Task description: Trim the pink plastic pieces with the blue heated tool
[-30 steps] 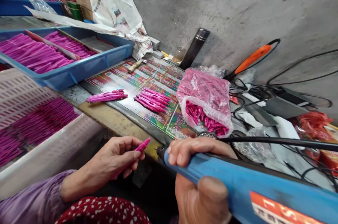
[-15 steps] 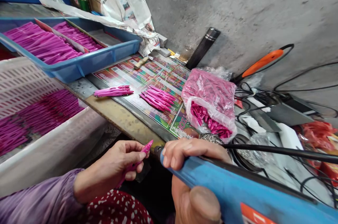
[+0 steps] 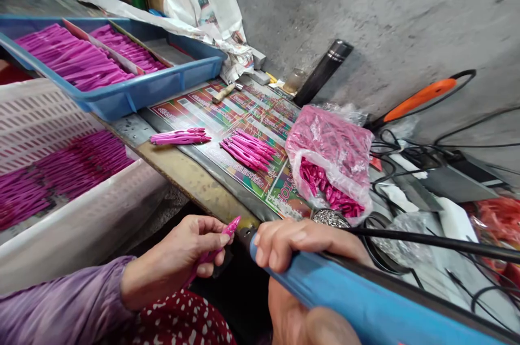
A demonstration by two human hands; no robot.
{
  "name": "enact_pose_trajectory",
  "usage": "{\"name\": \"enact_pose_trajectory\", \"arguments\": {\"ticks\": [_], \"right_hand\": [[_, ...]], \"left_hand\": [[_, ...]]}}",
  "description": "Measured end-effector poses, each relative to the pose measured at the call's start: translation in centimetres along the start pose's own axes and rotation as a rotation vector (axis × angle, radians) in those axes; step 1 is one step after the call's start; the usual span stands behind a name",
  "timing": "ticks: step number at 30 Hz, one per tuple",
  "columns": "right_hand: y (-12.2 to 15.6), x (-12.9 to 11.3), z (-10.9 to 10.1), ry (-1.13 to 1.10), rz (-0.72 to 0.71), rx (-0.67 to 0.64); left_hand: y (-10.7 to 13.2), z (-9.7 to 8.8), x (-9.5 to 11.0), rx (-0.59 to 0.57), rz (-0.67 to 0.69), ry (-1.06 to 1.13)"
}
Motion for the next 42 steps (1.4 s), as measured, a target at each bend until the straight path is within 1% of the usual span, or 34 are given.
{"name": "enact_pose_trajectory", "arguments": {"ticks": [3,5,7,12,17,20,25,31,35,39,42], "right_hand": [[-0.06,0.06,0.23,-0.011,0.000,-0.015],[-0.15,0.01,0.16,-0.011,0.004,0.000],[-0.25,0.09,0.06,-0.003,0.039,0.001],[-0.09,0.41,0.10,-0.003,0.139,-0.079],[0.33,0.61,-0.37,0.024,0.168,-0.029],[0.33,0.72,-0.31,0.045,0.169,-0.036],[0.35,0.84,-0.08,0.010,0.164,-0.074],[0.56,0.78,0.15,-0.041,0.153,-0.117],[0.61,0.79,-0.13,-0.021,0.160,-0.118],[0.60,0.67,-0.31,0.008,0.159,-0.099],[0.50,0.78,-0.10,0.006,0.149,-0.116]], "left_hand": [[-0.29,-0.10,-0.15,0.013,-0.006,-0.029],[-0.41,-0.17,-0.14,0.031,-0.007,-0.043],[-0.42,-0.21,-0.09,0.055,-0.011,-0.064],[-0.07,-0.13,0.14,0.101,-0.027,-0.089],[-0.18,-0.10,0.12,0.107,-0.030,-0.061],[-0.45,-0.05,0.08,0.095,-0.006,-0.040],[-0.70,-0.22,-0.32,0.099,-0.012,-0.029],[-0.38,-0.22,-0.07,0.105,-0.018,-0.031],[0.00,-0.15,0.06,0.130,-0.058,-0.057],[-0.24,-0.12,0.08,0.119,-0.028,-0.057],[-0.47,-0.19,-0.05,0.112,-0.015,-0.055]]}}
Point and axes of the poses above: each hand's wrist, its own y-axis away from the middle knuckle, its own z-axis out of the palm, x = y × z, the point moved 9 cm from there along -y, towards the middle knuckle, and after that the axes turned 4 degrees about -z, right-handed, at the moved point
